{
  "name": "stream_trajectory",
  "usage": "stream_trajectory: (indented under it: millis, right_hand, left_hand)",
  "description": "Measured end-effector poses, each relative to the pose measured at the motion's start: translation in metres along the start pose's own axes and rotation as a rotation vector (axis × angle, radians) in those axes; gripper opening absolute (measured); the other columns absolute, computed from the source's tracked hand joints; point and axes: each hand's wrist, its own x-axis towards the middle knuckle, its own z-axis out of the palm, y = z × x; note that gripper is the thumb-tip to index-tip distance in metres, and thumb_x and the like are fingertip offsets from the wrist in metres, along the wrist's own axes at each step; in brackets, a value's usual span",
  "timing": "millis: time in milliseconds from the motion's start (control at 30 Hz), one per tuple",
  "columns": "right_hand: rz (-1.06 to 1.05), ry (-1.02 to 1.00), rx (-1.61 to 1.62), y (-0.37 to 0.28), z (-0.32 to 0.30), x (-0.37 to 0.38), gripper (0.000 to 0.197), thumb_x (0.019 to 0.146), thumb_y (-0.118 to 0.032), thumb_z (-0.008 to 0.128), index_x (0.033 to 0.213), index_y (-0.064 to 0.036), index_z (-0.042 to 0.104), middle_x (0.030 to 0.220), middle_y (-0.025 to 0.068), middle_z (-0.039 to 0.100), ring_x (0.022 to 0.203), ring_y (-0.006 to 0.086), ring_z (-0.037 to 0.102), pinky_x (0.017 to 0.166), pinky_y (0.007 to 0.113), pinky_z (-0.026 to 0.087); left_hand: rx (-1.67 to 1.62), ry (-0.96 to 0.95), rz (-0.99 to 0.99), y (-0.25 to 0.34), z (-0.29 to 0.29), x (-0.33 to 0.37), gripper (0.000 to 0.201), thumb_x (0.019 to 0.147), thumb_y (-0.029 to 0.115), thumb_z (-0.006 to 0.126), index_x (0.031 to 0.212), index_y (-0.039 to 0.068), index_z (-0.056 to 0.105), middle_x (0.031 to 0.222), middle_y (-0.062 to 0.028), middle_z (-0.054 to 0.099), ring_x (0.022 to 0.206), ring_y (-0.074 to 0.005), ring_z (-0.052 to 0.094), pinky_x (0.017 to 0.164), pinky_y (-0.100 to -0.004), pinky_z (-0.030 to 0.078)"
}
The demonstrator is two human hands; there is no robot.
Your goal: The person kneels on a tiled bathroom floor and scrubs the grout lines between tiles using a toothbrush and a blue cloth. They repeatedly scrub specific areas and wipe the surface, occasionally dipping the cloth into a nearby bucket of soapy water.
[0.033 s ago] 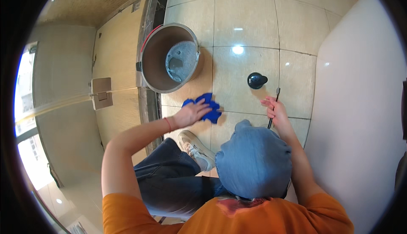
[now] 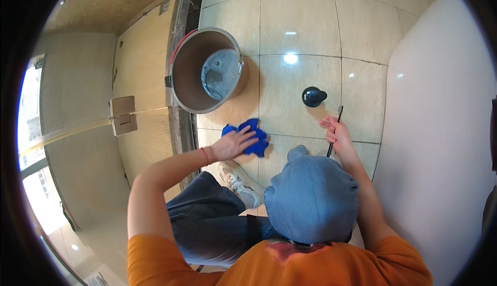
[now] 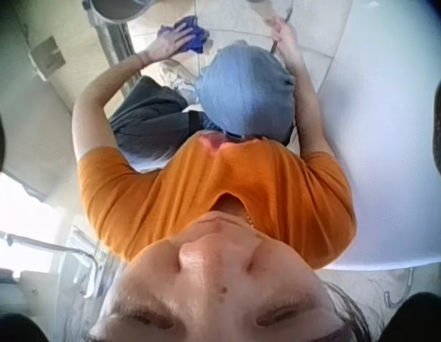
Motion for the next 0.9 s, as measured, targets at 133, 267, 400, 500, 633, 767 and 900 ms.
stream_trajectory:
  millis: [133, 267, 400, 500, 633, 767, 900]
  right_hand:
    - [-0.015, 0.059, 0.027, 0.001, 0.014, -0.001, 0.021, 0.106, -0.024, 0.057, 0.117, -0.0063, 0.058, 0.104, 0.0156, 0.073, 0.045, 0.0027, 0.030, 0.040, 0.022, 0.025]
    - [-0.053, 0.043, -0.033, 0.004, 0.012, -0.004, 0.022, 0.106, -0.026, 0.058, 0.116, -0.0064, 0.058, 0.103, 0.0151, 0.073, 0.046, 0.0028, 0.032, 0.040, 0.021, 0.025]
    - [-0.117, 0.139, -0.007, 0.006, 0.007, -0.009, 0.023, 0.107, -0.027, 0.057, 0.118, -0.0066, 0.058, 0.095, 0.0109, 0.070, 0.049, 0.0030, 0.035, 0.041, 0.022, 0.027]
    - [-0.241, 0.346, -0.002, 0.010, -0.001, -0.023, 0.028, 0.107, -0.026, 0.055, 0.127, -0.0062, 0.058, 0.087, 0.0053, 0.066, 0.052, 0.0046, 0.039, 0.043, 0.023, 0.032]
    - [-0.583, 0.593, -0.300, 0.029, -0.071, -0.040, 0.040, 0.107, -0.020, 0.052, 0.144, -0.0072, 0.055, 0.080, 0.0008, 0.060, 0.057, 0.0091, 0.044, 0.051, 0.026, 0.040]
    - [-0.649, 0.731, -0.617, 0.057, -0.104, -0.078, 0.048, 0.104, -0.007, 0.048, 0.151, -0.0132, 0.054, 0.075, 0.0005, 0.053, 0.062, 0.0089, 0.045, 0.060, 0.027, 0.042]
    - [-0.905, 0.764, -0.906, 0.091, -0.109, -0.069, 0.045, 0.101, -0.005, 0.049, 0.143, -0.0165, 0.060, 0.105, 0.0116, 0.072, 0.080, 0.0235, 0.068, 0.072, 0.037, 0.053]
  left_hand:
    - [0.145, -0.182, 0.193, -0.003, 0.078, -0.010, 0.052, 0.099, 0.064, 0.047, 0.149, 0.051, 0.047, 0.172, 0.0037, 0.022, 0.158, -0.0368, 0.013, 0.124, -0.0653, 0.011]
    - [0.143, -0.017, 0.074, -0.020, 0.089, 0.026, 0.056, 0.097, 0.062, 0.051, 0.151, 0.050, 0.044, 0.171, -0.0007, 0.024, 0.157, -0.0377, 0.017, 0.124, -0.0640, 0.014]
    - [0.100, 0.242, -0.069, -0.045, 0.052, 0.086, 0.059, 0.096, 0.049, 0.060, 0.152, 0.039, 0.048, 0.169, -0.0076, 0.029, 0.154, -0.0401, 0.026, 0.122, -0.0621, 0.022]
    - [0.130, 0.429, -0.294, -0.039, 0.047, 0.127, 0.058, 0.096, 0.038, 0.062, 0.152, 0.030, 0.050, 0.167, -0.0113, 0.031, 0.153, -0.0408, 0.027, 0.121, -0.0598, 0.026]
    - [0.100, 0.424, -0.246, 0.000, 0.068, 0.148, 0.061, 0.097, 0.038, 0.062, 0.154, 0.024, 0.048, 0.168, -0.0156, 0.029, 0.154, -0.0424, 0.024, 0.122, -0.0601, 0.023]
    - [0.019, 0.309, -0.026, 0.049, 0.072, 0.169, 0.060, 0.097, 0.042, 0.061, 0.154, 0.026, 0.049, 0.168, -0.0149, 0.029, 0.155, -0.0400, 0.025, 0.123, -0.0592, 0.021]
    - [-0.070, 0.399, -0.044, 0.088, 0.060, 0.222, 0.057, 0.096, 0.038, 0.064, 0.151, 0.025, 0.053, 0.167, -0.0137, 0.031, 0.154, -0.0395, 0.027, 0.123, -0.0578, 0.023]
